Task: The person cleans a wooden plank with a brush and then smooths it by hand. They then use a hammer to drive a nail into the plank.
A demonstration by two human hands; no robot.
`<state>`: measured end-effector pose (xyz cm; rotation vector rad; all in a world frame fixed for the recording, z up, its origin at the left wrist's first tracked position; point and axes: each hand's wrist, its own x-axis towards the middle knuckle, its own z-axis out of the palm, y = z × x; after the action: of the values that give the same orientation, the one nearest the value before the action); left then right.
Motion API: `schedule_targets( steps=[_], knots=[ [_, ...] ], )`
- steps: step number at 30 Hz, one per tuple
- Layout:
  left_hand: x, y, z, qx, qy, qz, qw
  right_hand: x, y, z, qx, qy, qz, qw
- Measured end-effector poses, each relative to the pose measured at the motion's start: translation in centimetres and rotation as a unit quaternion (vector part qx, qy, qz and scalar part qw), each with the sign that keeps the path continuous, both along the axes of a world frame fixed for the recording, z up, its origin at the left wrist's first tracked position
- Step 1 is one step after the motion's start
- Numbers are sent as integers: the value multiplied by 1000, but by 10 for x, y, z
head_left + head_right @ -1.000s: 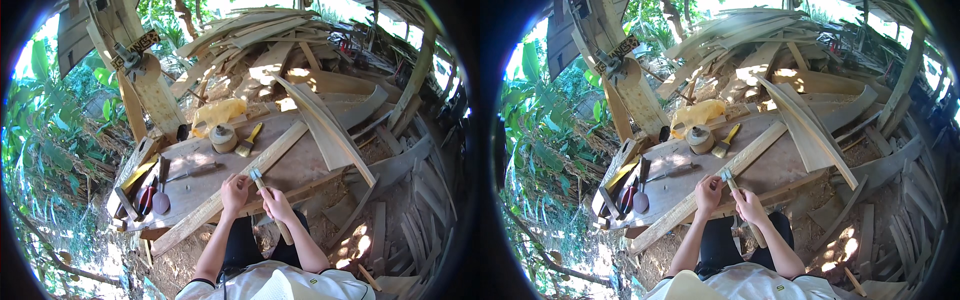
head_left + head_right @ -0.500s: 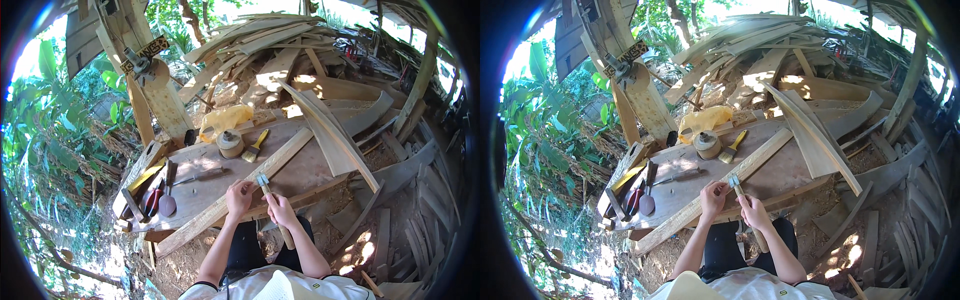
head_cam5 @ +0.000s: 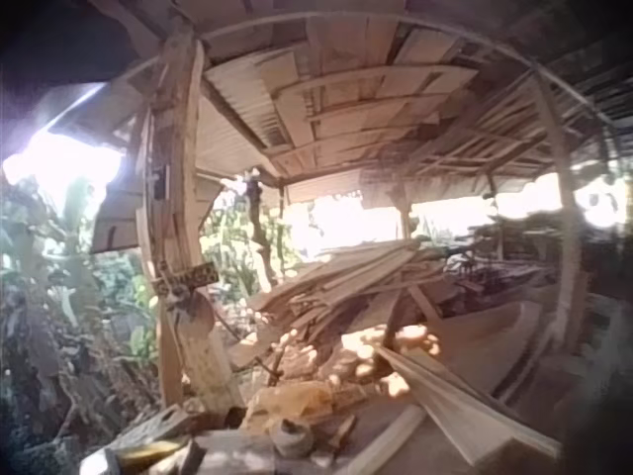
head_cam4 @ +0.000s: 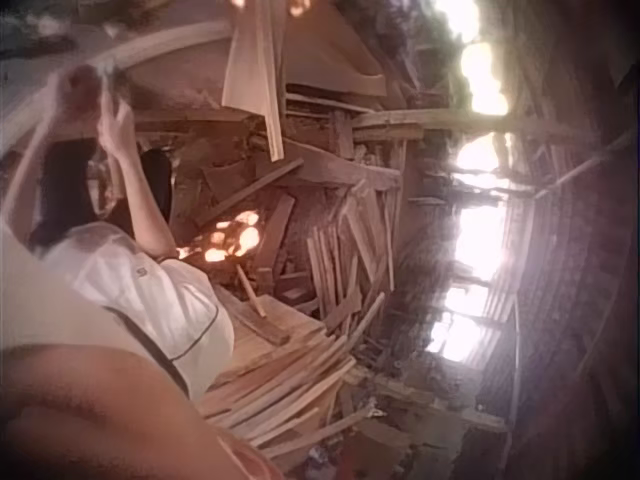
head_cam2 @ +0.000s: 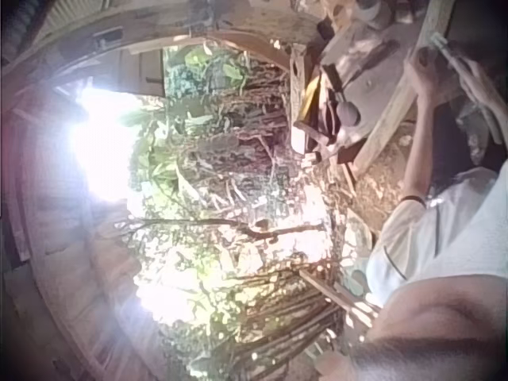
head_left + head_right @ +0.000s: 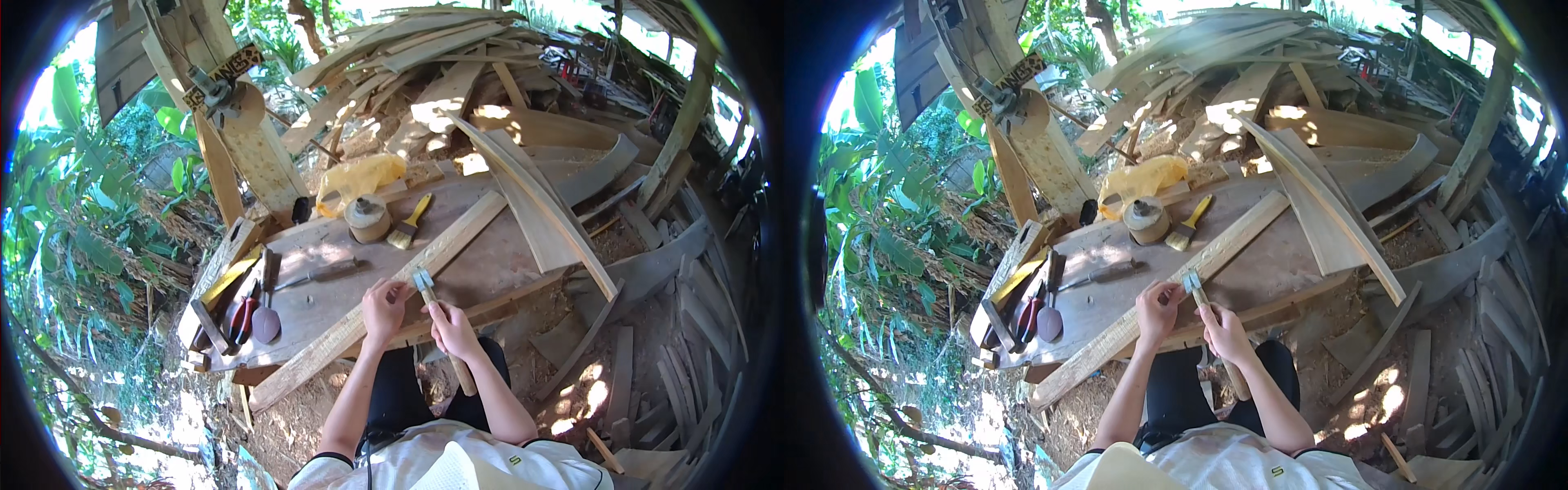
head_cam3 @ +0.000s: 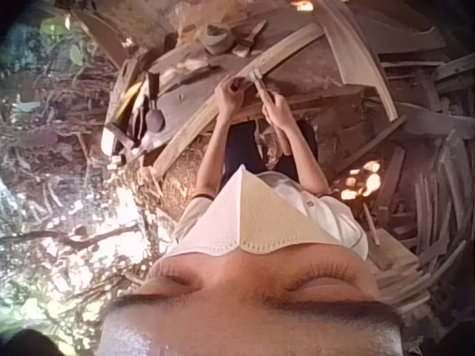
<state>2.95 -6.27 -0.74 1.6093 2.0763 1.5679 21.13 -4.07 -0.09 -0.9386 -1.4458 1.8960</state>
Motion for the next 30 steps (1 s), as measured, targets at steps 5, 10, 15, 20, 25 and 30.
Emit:
schedule_targets(
  steps=[5,10,15,20,25,30],
  knots=[
    [0,-1,6,-28,13,10,999,-1,0,2,-9,6,3,1000],
    [0,0,6,-33,-4,4,999,10,-25,15,-14,54,-4,998],
    [3,3,5,-46,-32,15,998,34,-53,22,104,33,149,983],
    [-1,1,3,-34,-31,-3,999,37,-69,31,237,-50,320,916],
    [-4,2,4,-2,-46,-17,999,50,-63,21,176,-113,290,934],
    [-3,-1,6,-14,-60,-19,998,69,-56,9,102,-37,151,983]
  ],
)
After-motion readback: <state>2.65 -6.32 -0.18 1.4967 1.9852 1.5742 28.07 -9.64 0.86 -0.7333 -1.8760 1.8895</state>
